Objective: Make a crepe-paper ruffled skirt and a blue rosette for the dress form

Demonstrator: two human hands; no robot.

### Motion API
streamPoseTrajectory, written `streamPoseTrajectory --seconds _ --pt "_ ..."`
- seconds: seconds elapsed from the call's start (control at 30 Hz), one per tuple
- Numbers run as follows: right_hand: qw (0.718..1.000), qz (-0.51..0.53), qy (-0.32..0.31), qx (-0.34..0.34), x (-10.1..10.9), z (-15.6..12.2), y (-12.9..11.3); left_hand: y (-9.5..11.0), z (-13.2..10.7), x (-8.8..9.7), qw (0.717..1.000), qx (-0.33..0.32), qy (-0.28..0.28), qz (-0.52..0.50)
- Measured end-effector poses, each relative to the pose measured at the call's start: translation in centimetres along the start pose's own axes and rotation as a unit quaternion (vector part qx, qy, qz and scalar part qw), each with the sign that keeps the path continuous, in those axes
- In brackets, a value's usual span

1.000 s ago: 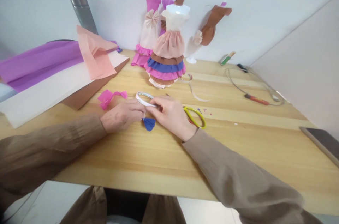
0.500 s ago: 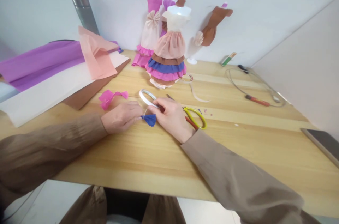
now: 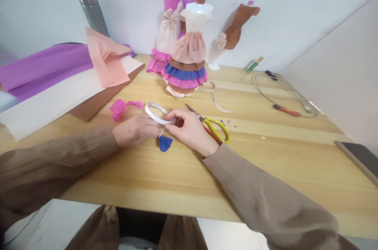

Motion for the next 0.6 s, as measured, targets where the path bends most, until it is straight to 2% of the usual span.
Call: streamPoseTrajectory --seconds 0.1,0.3,0.5,0.6 --pt "1.000 0.008 0.007 0.008 0.0 -0.3 -0.3 0.4 -0.1 0.0 0.999 -0.034 -0.005 0.018" --pt "0.984 -0.120 0.119 0.064 0.5 -1.3 -1.6 0.2 -0.2 0.1 0.999 -0.003 -0.005 -0.053" --pt "0.971 -0.176 0.120 0.111 0.5 -1.5 -2.2 0.4 -0.1 0.2 0.996 0.054 -0.032 -0.070" --pt "0.965 -0.189 0.130 0.128 0.6 -1.5 -2.2 0.2 -0.1 0.8 0.984 0.101 -0.052 -0.137"
Point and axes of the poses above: each hand's wrist, its own z-axis towards the middle knuckle, its own x-axis out of the back of the hand, y = z × x, the point moved 5 cm from there along z, towards the middle knuckle, and after that the axes turned 6 degrees about -y, right-handed, at the moved point
